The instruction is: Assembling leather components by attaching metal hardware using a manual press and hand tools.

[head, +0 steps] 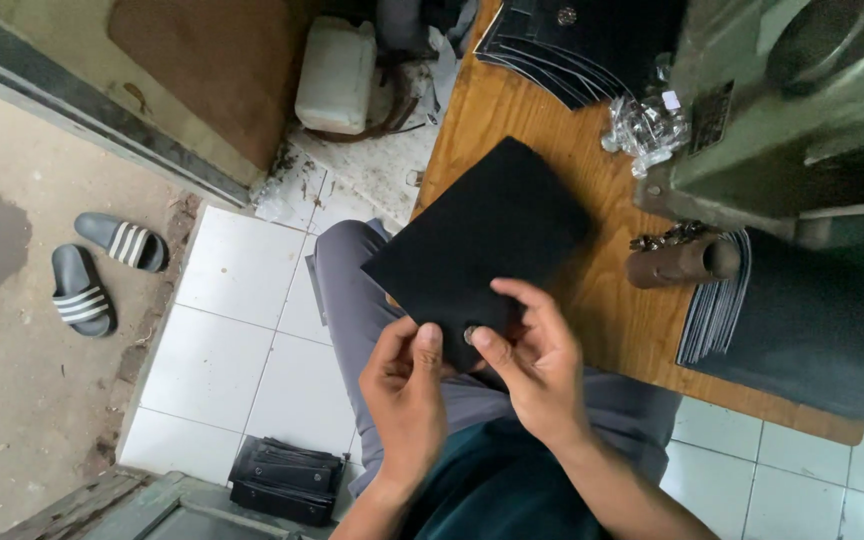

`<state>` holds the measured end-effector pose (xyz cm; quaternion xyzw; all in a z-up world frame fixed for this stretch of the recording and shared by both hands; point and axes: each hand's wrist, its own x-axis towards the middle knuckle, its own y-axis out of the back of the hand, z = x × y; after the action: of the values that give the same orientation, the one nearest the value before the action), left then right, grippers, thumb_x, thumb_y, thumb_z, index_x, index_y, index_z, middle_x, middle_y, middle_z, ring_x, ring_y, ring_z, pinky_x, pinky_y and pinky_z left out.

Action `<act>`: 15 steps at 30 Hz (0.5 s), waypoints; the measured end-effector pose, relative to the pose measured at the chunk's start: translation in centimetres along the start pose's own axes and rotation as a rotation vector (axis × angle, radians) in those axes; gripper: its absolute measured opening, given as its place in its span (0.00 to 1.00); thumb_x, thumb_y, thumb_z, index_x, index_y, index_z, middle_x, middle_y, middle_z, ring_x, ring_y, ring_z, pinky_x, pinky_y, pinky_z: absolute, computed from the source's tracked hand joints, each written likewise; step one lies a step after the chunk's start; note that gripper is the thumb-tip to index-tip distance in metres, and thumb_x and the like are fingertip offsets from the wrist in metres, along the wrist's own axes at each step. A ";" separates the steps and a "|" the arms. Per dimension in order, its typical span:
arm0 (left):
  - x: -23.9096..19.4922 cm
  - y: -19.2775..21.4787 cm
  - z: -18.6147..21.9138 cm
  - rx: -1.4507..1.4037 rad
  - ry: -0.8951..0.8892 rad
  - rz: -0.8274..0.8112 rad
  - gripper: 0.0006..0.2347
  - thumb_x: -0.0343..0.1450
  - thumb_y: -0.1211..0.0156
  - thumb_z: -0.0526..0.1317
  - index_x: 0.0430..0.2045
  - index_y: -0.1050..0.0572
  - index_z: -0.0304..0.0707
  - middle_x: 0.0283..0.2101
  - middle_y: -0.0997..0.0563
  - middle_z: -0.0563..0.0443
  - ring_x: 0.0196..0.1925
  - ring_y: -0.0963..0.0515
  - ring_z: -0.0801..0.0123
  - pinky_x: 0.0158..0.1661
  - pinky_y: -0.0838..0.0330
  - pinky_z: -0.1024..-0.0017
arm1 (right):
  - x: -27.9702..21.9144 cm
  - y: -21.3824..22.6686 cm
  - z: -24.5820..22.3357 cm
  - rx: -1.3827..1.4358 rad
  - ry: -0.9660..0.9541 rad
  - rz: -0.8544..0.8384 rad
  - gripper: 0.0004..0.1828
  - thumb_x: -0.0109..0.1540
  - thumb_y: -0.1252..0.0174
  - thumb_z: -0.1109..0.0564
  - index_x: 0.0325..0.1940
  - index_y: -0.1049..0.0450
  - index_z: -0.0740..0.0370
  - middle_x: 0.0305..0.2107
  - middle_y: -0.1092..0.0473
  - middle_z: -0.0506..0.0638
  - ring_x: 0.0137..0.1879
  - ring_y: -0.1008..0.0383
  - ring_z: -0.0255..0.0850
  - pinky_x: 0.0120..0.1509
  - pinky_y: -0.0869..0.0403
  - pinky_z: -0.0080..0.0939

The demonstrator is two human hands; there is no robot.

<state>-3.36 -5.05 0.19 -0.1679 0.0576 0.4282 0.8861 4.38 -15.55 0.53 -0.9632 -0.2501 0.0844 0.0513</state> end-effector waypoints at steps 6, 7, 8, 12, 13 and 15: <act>1.3 0.4 1.1 0.064 0.123 -0.147 0.16 0.69 0.36 0.30 0.50 0.27 0.25 0.36 0.15 0.40 0.35 0.18 0.69 0.35 0.22 0.76 | -0.4 0.8 -0.8 -0.297 -0.055 -0.076 0.19 0.66 0.43 0.57 0.60 0.25 0.63 0.23 0.28 0.44 0.28 0.33 0.30 0.31 0.33 0.28; 1.5 0.4 1.3 0.062 0.127 -0.159 0.16 0.69 0.36 0.30 0.50 0.27 0.25 0.36 0.15 0.40 0.35 0.18 0.69 0.35 0.22 0.76 | -0.4 1.1 -1.2 -0.300 -0.055 -0.063 0.19 0.66 0.43 0.57 0.60 0.25 0.63 0.23 0.28 0.44 0.28 0.33 0.30 0.31 0.33 0.28; 1.7 0.3 1.5 0.113 0.140 -0.146 0.16 0.68 0.36 0.29 0.50 0.27 0.25 0.33 0.16 0.40 0.30 0.19 0.69 0.31 0.21 0.76 | -0.5 1.4 -1.6 -0.392 -0.023 -0.122 0.17 0.65 0.42 0.57 0.58 0.23 0.62 0.23 0.26 0.45 0.26 0.31 0.30 0.30 0.32 0.28; 2.6 -0.2 2.2 0.347 0.052 -0.088 0.19 0.66 0.35 0.28 0.53 0.27 0.23 0.29 0.17 0.42 0.22 0.23 0.72 0.23 0.29 0.79 | -1.1 2.9 -3.6 -0.721 0.217 -0.053 0.12 0.60 0.37 0.59 0.47 0.19 0.61 0.25 0.20 0.45 0.21 0.29 0.31 0.24 0.32 0.29; 3.0 -0.5 2.7 0.346 0.054 -0.098 0.19 0.66 0.35 0.28 0.53 0.27 0.23 0.29 0.17 0.42 0.22 0.23 0.72 0.23 0.29 0.79 | -1.1 3.6 -3.8 -0.724 0.214 -0.044 0.12 0.60 0.37 0.59 0.47 0.19 0.61 0.25 0.20 0.45 0.21 0.29 0.31 0.24 0.32 0.29; 3.5 -1.0 3.6 0.578 -0.046 -0.114 0.23 0.65 0.33 0.31 0.56 0.28 0.21 0.30 0.15 0.42 0.20 0.21 0.72 0.21 0.30 0.78 | -1.1 5.1 -4.3 -0.814 0.349 0.148 0.09 0.59 0.37 0.62 0.43 0.19 0.64 0.27 0.20 0.47 0.20 0.33 0.31 0.23 0.38 0.28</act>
<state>-0.54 -1.78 2.95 0.0981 0.1474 0.3475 0.9208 6.64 -20.74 4.19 -0.9201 -0.1809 -0.1811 -0.2965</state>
